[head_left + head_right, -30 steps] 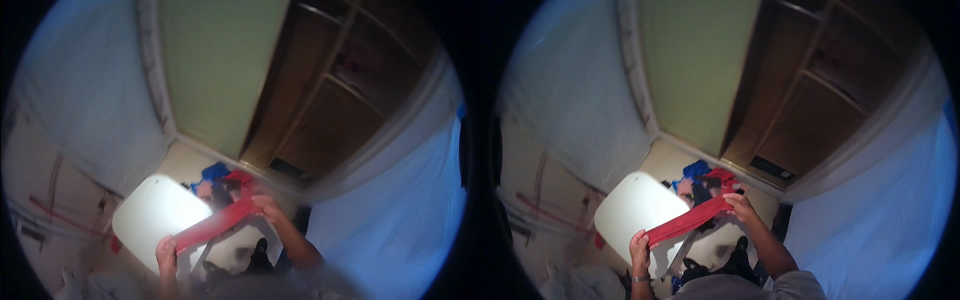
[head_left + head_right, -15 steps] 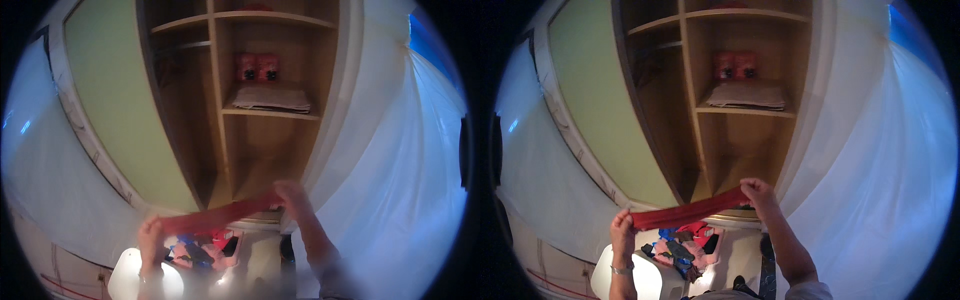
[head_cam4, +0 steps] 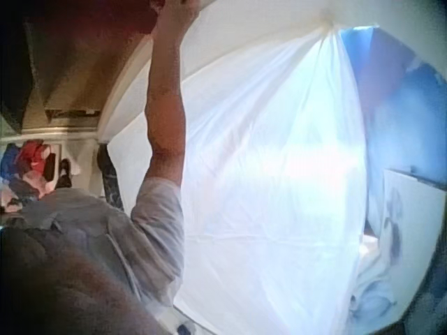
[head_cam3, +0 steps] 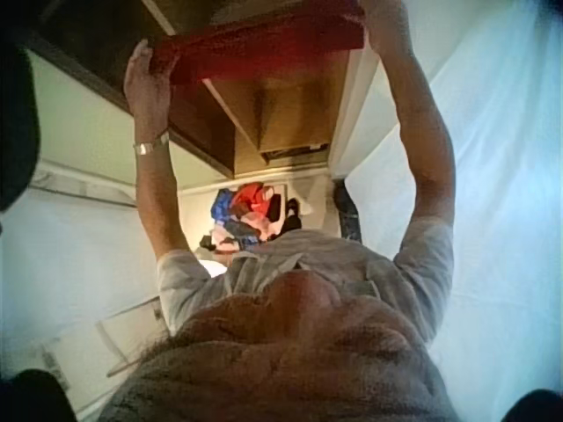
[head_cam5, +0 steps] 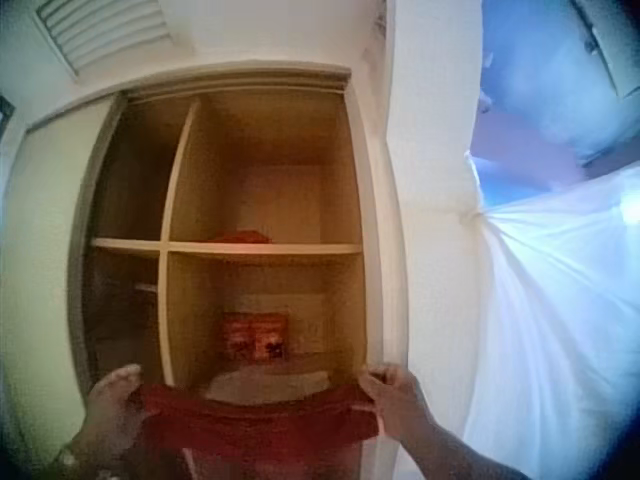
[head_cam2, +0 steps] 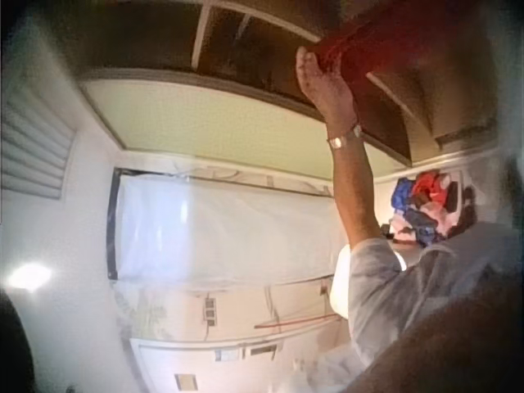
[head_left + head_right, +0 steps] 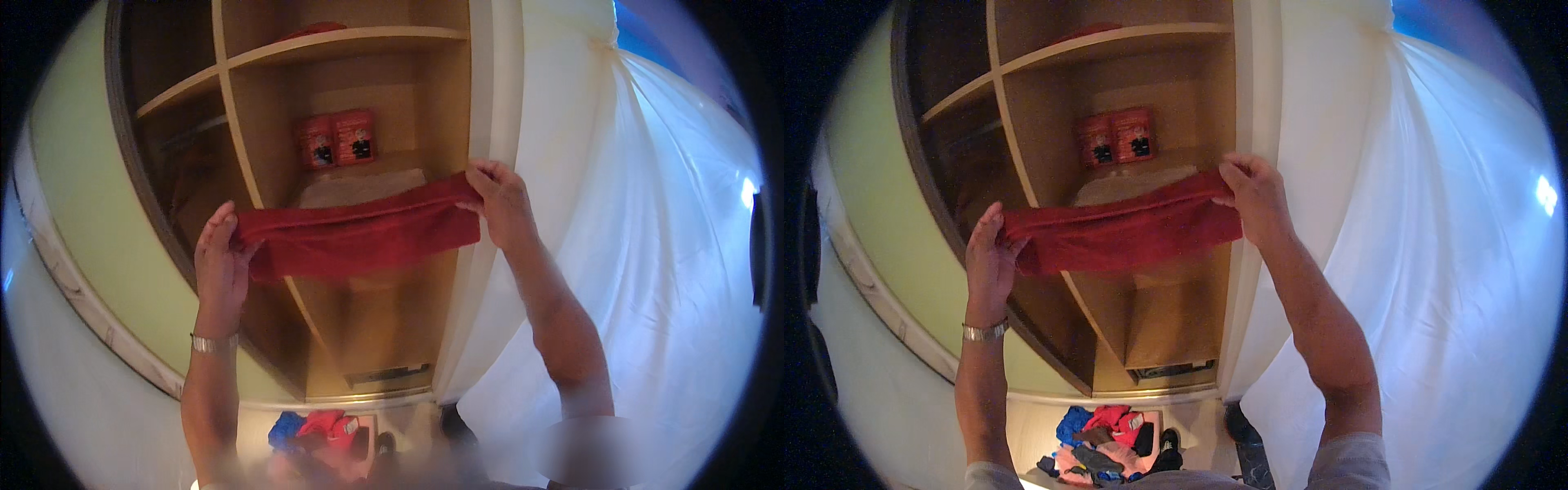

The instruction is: The person folds a red towel, a purple cloth, and a yellow and black mat on a white plastic bin. After folding each item, the person places it into a wooden cabinet shelf.

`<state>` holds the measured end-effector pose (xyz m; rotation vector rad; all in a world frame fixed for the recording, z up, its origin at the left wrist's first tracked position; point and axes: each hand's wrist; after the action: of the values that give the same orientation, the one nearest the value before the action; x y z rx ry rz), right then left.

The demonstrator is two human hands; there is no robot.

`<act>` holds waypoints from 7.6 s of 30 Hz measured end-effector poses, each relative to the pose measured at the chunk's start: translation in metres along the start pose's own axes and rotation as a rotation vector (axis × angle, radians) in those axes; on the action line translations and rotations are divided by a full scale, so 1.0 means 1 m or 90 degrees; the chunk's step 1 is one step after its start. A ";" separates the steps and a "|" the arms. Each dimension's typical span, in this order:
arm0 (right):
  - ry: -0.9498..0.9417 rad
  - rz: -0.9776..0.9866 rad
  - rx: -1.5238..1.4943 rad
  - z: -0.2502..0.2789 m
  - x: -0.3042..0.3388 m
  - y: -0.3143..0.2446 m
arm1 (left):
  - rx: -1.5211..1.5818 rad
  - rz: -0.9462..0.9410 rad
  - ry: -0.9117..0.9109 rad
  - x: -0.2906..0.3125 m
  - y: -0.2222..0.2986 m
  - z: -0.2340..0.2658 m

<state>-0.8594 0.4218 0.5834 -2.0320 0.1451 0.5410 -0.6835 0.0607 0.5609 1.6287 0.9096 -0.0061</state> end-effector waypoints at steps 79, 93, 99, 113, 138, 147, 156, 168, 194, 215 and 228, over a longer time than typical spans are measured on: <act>0.139 0.000 0.215 -0.039 -0.253 0.142 | 0.044 -0.031 0.193 -0.295 -0.184 -0.075; 0.076 0.130 0.320 0.006 -0.195 0.173 | 0.012 0.040 0.148 -0.196 -0.162 -0.052; 0.064 0.102 0.343 0.007 -0.169 0.176 | -0.003 0.061 0.104 -0.175 -0.176 -0.025; 0.155 0.071 0.266 0.015 -0.137 0.165 | -0.045 0.030 0.073 -0.141 -0.176 -0.012; -0.030 0.145 0.511 0.045 -0.079 0.175 | -0.126 0.164 -0.038 -0.102 -0.151 0.017; -0.131 0.365 0.807 -0.003 -0.031 0.106 | -0.642 -0.239 -0.080 -0.056 -0.103 0.039; -0.323 0.092 1.043 -0.016 -0.253 0.184 | -0.815 -0.476 -0.422 -0.167 -0.116 -0.093; -0.323 0.018 0.995 0.009 -0.281 0.215 | -0.822 -0.407 -0.593 -0.184 -0.174 -0.115; -0.322 0.133 0.916 -0.010 -0.261 0.193 | -0.810 -0.337 -0.629 -0.193 -0.179 -0.113; -0.374 0.243 0.764 -0.009 -0.287 0.206 | -0.888 -0.308 -0.656 -0.195 -0.185 -0.107; -0.264 0.193 0.796 0.005 -0.280 0.244 | -1.122 -0.391 -0.438 -0.259 -0.200 -0.089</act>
<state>-1.1896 0.2692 0.5067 -0.6670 0.4185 0.7787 -1.0146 -0.0098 0.5421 -0.3298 0.4541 -0.1378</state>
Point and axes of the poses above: each hand's wrist, its own x-axis away from the middle knuckle, its own z-axis out of the back of the hand, y = z × x, and after that the axes turned 14 degrees about -x, right-handed
